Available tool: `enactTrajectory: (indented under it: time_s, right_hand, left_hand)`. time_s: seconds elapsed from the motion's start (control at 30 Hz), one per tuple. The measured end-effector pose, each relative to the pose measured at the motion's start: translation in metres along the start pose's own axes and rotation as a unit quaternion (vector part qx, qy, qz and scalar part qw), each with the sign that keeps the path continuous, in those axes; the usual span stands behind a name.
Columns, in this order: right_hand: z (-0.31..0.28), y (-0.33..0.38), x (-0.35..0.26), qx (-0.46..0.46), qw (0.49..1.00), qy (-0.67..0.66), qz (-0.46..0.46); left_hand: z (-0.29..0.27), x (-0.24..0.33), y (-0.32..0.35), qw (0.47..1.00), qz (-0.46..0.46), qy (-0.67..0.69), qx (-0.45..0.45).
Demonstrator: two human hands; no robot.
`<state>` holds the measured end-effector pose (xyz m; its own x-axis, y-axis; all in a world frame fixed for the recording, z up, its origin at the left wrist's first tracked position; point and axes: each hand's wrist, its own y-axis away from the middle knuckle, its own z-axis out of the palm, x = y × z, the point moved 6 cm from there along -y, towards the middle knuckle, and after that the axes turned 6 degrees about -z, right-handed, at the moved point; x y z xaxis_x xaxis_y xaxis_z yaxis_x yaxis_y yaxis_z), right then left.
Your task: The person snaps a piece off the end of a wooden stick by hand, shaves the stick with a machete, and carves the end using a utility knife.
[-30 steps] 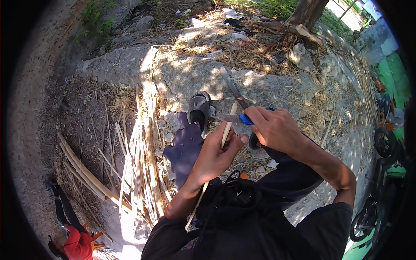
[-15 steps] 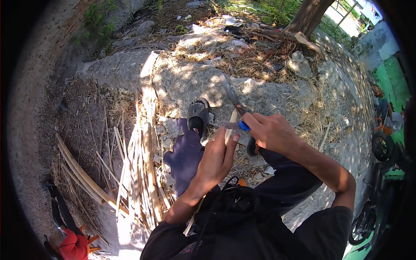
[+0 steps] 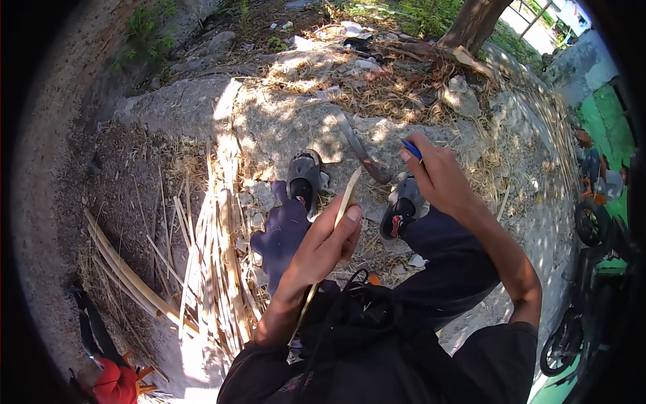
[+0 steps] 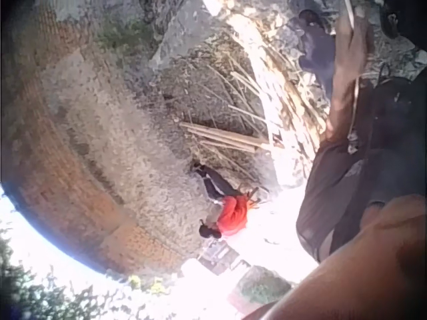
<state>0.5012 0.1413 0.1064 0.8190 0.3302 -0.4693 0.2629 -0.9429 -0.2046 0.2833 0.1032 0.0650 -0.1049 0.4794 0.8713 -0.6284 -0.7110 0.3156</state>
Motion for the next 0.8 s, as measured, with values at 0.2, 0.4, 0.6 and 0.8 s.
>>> enactTrajectory:
  time_s: [0.2,0.4,0.6,0.8]
  right_hand:
    - [0.012,0.005,-0.056,-0.038,0.989,-0.020,-0.142]
    - [0.021,0.005,-0.059,-0.040,0.982,0.035,-0.180]
    - [0.026,0.004,-0.051,-0.086,0.985,0.049,-0.145]
    - [0.033,0.000,-0.037,-0.060,0.978,0.057,-0.190]
  left_hand:
    - [-0.006,-0.005,-0.008,0.999,0.035,0.008,-0.006]
    - [-0.007,-0.004,-0.009,0.987,0.090,-0.117,0.059]
    - [-0.002,0.002,-0.006,0.937,0.140,-0.276,0.161]
    - [-0.002,0.000,-0.008,0.932,0.133,-0.288,0.176]
